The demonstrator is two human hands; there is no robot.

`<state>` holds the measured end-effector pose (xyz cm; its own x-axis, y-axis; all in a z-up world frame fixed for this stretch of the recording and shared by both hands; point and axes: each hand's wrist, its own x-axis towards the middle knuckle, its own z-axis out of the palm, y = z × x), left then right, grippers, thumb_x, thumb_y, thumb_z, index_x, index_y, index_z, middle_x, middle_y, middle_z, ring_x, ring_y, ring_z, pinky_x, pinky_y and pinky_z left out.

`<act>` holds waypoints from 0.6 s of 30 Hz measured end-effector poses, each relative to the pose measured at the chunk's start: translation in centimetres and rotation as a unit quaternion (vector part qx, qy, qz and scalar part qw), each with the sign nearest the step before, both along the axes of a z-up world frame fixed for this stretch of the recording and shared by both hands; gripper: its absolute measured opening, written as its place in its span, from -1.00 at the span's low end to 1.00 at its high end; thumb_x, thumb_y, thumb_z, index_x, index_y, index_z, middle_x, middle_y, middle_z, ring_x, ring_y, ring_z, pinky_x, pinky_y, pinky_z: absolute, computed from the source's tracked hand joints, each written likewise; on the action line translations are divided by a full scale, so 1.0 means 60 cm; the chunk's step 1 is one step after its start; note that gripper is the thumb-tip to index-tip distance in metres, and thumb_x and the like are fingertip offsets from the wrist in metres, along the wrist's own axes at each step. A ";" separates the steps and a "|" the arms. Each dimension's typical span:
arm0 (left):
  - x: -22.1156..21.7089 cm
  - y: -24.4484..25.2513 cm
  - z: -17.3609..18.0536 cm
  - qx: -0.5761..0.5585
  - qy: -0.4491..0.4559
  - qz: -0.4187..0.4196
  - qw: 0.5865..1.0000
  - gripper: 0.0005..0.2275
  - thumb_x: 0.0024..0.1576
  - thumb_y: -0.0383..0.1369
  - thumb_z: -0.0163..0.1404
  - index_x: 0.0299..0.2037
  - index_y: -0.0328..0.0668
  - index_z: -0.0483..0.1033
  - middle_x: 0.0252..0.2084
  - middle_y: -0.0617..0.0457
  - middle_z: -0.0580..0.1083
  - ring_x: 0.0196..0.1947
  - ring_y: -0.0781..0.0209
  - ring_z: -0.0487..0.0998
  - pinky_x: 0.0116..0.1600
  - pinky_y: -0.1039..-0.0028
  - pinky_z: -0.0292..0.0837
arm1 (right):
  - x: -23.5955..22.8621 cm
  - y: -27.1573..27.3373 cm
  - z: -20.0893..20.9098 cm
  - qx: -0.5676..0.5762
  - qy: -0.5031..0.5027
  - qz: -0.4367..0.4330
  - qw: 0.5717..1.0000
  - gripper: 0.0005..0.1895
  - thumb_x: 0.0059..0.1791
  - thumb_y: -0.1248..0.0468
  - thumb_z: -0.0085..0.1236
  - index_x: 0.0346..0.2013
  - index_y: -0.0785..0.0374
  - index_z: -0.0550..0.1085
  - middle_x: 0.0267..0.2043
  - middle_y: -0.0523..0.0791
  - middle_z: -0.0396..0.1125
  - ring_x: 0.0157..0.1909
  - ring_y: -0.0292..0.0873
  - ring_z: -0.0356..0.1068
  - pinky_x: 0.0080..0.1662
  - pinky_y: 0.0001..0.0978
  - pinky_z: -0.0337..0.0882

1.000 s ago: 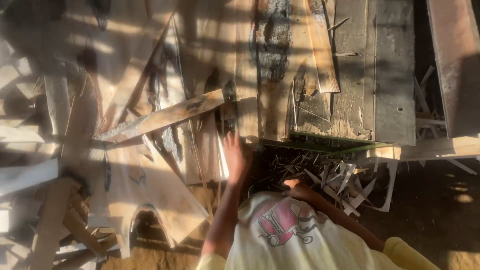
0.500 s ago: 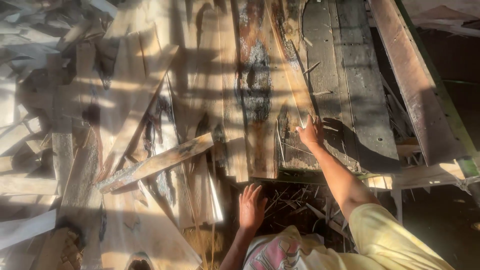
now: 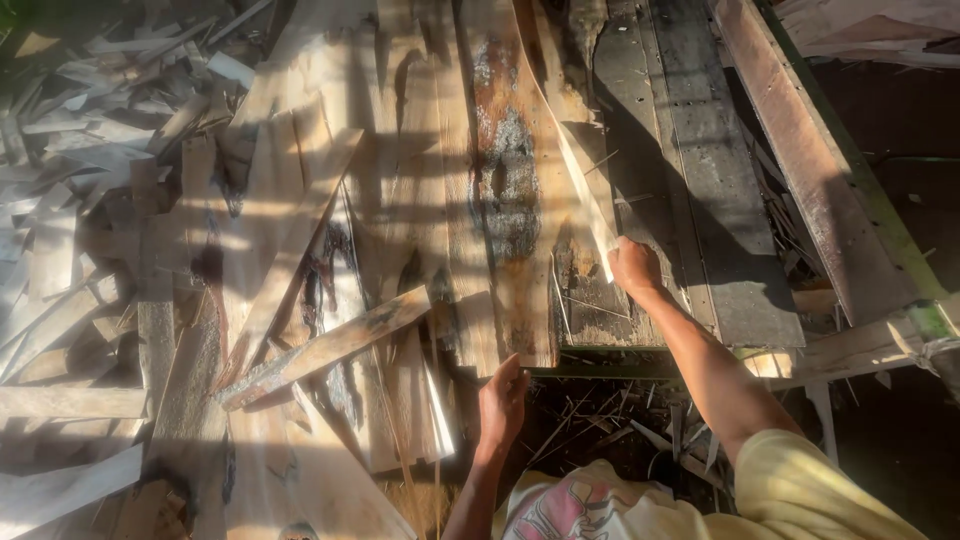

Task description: The recorder is sorting and moving thin wooden boards on a workbench in a woodworking area.

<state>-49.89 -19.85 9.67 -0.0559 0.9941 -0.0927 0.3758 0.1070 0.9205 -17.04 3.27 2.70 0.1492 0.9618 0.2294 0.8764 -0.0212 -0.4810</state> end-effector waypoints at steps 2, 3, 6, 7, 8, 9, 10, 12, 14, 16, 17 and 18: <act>0.021 0.047 -0.046 -0.009 -0.033 -0.043 0.998 -0.51 0.24 -0.16 0.04 0.29 -0.29 0.36 0.18 -0.31 0.50 0.20 0.00 0.57 0.21 0.28 0.47 | -0.012 -0.111 0.033 -0.031 0.094 0.000 0.995 -0.81 0.04 0.25 0.01 -0.45 0.22 0.35 -0.60 -0.07 0.25 -0.59 -0.12 0.24 -0.48 -0.12 0.28; 0.034 0.074 -0.068 -0.020 -0.069 -0.078 0.994 -0.42 0.30 -0.05 0.00 0.37 -0.35 0.25 0.32 -0.34 0.40 0.34 -0.08 0.44 0.35 0.24 0.35 | -0.017 -0.163 0.049 -0.059 0.185 0.009 0.981 -0.77 0.07 0.29 -0.04 -0.48 0.23 0.31 -0.62 -0.08 0.21 -0.61 -0.13 0.18 -0.53 -0.08 0.22; 0.107 0.134 0.015 -0.123 -0.151 -0.113 0.974 -0.22 0.16 0.12 -0.10 0.49 -0.18 -0.03 0.47 -0.29 0.14 0.45 -0.19 0.20 0.37 0.08 0.26 | -0.028 -0.345 0.072 -0.016 0.212 0.055 0.976 -0.82 0.05 0.29 -0.02 -0.39 0.35 0.35 -0.62 0.02 0.24 -0.60 -0.12 0.25 -0.47 -0.17 0.26; 0.131 0.167 0.004 -0.123 -0.147 -0.123 0.974 -0.22 0.16 0.12 -0.10 0.49 -0.18 -0.03 0.47 -0.29 0.14 0.45 -0.19 0.20 0.37 0.08 0.26 | -0.026 -0.387 0.071 -0.012 0.216 0.045 0.975 -0.82 0.05 0.29 -0.02 -0.39 0.35 0.35 -0.62 0.02 0.24 -0.60 -0.12 0.25 -0.47 -0.17 0.26; 0.155 0.194 -0.007 -0.112 -0.159 -0.139 0.971 -0.19 0.17 0.15 -0.11 0.50 -0.19 -0.09 0.49 -0.29 0.07 0.45 -0.22 0.17 0.36 0.00 0.26 | -0.024 -0.432 0.071 0.006 0.222 0.062 0.973 -0.83 0.01 0.29 0.00 -0.21 0.37 0.40 -0.59 0.03 0.28 -0.60 -0.10 0.30 -0.47 -0.21 0.30; 0.181 0.221 -0.019 -0.102 -0.171 -0.155 0.968 -0.16 0.18 0.18 -0.12 0.51 -0.20 -0.15 0.51 -0.29 0.00 0.45 -0.26 0.15 0.36 -0.07 0.25 | -0.023 -0.476 0.070 0.025 0.228 0.079 0.970 -0.67 -0.03 0.29 0.02 -0.02 0.40 0.45 -0.56 0.03 0.32 -0.59 -0.07 0.36 -0.46 -0.24 0.35; 0.208 0.253 -0.055 -0.108 -0.167 -0.162 0.966 -0.16 0.18 0.18 -0.12 0.51 -0.20 -0.15 0.51 -0.29 0.00 0.45 -0.26 0.15 0.36 -0.07 0.25 | -0.008 -0.509 0.078 0.023 0.232 0.069 0.970 -0.67 -0.03 0.29 0.02 -0.02 0.40 0.45 -0.56 0.03 0.32 -0.59 -0.07 0.36 -0.46 -0.24 0.35; 0.265 0.318 -0.129 0.094 0.044 -0.221 0.970 -0.29 0.01 -0.28 -0.43 0.49 -0.02 0.27 0.17 -0.29 0.30 0.09 -0.20 0.44 0.02 0.11 0.60 | 0.026 -0.568 0.094 0.034 0.232 0.158 0.959 -0.67 0.03 0.31 0.03 0.05 0.40 0.42 -0.40 0.08 0.40 -0.45 0.01 0.46 -0.37 -0.23 0.42; 0.300 0.315 -0.096 -0.029 -0.054 -0.151 0.987 -0.45 0.16 -0.15 -0.19 0.33 -0.25 0.34 0.04 -0.28 0.38 0.02 -0.14 0.49 0.00 0.08 0.59 | 0.066 -0.596 0.084 -0.036 0.174 0.129 0.976 -0.62 -0.01 0.30 0.05 0.09 0.37 0.41 -0.42 0.07 0.43 -0.42 0.04 0.47 -0.34 -0.17 0.43; 0.334 0.309 -0.070 -0.147 -0.152 -0.066 0.975 -0.46 0.30 -0.02 0.07 0.18 -0.48 0.41 -0.09 -0.27 0.47 -0.06 -0.10 0.55 -0.01 0.04 0.58 | 0.107 -0.618 0.085 -0.105 0.111 0.106 0.982 -0.56 -0.05 0.29 0.08 0.12 0.33 0.40 -0.43 0.06 0.46 -0.40 0.07 0.49 -0.31 -0.12 0.44; 0.351 0.304 -0.062 -0.195 -0.150 -0.034 0.969 -0.58 0.25 -0.16 0.08 0.06 -0.48 0.44 -0.13 -0.23 0.46 -0.15 -0.10 0.56 -0.10 0.05 0.63 | 0.127 -0.628 0.088 -0.123 0.070 0.095 0.985 -0.62 -0.02 0.26 0.06 0.09 0.26 0.42 -0.35 0.02 0.48 -0.34 0.04 0.51 -0.26 -0.12 0.48; 0.369 0.295 -0.056 -0.245 -0.149 -0.001 0.958 -0.70 0.19 -0.30 0.09 -0.06 -0.48 0.48 -0.18 -0.19 0.46 -0.24 -0.10 0.57 -0.19 0.05 0.68 | 0.148 -0.641 0.093 -0.143 0.029 0.084 0.986 -0.67 0.00 0.23 0.05 0.06 0.19 0.44 -0.28 -0.02 0.51 -0.28 0.01 0.53 -0.21 -0.13 0.51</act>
<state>-27.72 -2.17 6.31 0.0483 0.8272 -0.5598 0.1050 0.5531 0.8264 -8.14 -35.21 8.26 -0.0138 0.9981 -0.0597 0.8506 -0.0197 -0.5255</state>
